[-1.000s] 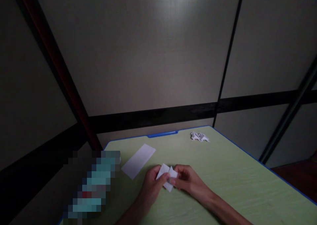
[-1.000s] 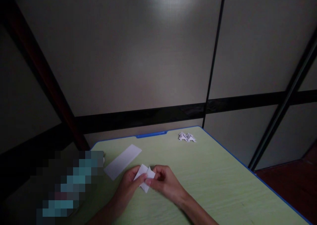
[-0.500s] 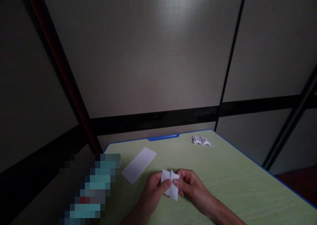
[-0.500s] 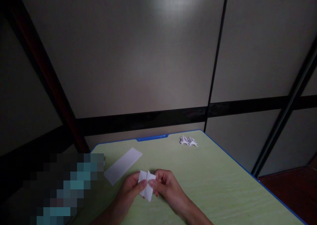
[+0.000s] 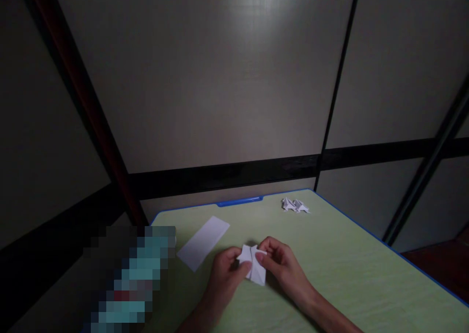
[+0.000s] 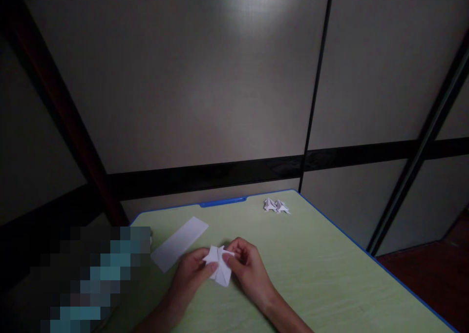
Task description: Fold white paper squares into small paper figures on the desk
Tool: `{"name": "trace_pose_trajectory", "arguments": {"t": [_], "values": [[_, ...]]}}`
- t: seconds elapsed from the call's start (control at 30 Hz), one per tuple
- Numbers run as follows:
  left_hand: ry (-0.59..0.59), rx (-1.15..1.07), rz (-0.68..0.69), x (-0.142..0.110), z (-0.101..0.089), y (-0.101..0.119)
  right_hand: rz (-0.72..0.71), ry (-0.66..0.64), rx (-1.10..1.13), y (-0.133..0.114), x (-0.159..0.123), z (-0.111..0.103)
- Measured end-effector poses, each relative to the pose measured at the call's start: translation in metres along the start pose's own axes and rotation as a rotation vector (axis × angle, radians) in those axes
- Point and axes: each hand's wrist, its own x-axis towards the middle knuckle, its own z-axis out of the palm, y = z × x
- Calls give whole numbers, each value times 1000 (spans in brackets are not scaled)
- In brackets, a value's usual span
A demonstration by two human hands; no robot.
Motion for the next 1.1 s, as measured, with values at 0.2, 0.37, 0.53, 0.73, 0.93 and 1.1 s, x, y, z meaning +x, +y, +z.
{"name": "trace_pose_trajectory", "arguments": {"t": [0.2, 0.37, 0.53, 0.73, 0.93, 1.1], "values": [[-10, 48, -31, -1, 3, 0, -11, -22, 32, -4, -1, 5], [-26, -51, -52, 0, 0, 2, -8, 17, 99, -3, -2, 5], [-31, -12, -21, -2, -1, 4, 29, -40, 126, 1, -2, 1], [-16, -29, -31, 1, -3, 0, -20, -83, 152, 1, -1, -1], [22, -31, -54, 4, -7, -7, -36, -126, 151, -6, -2, -3], [24, -34, -46, 5, -8, -10, -65, -133, 103, -10, -3, -3]]}}
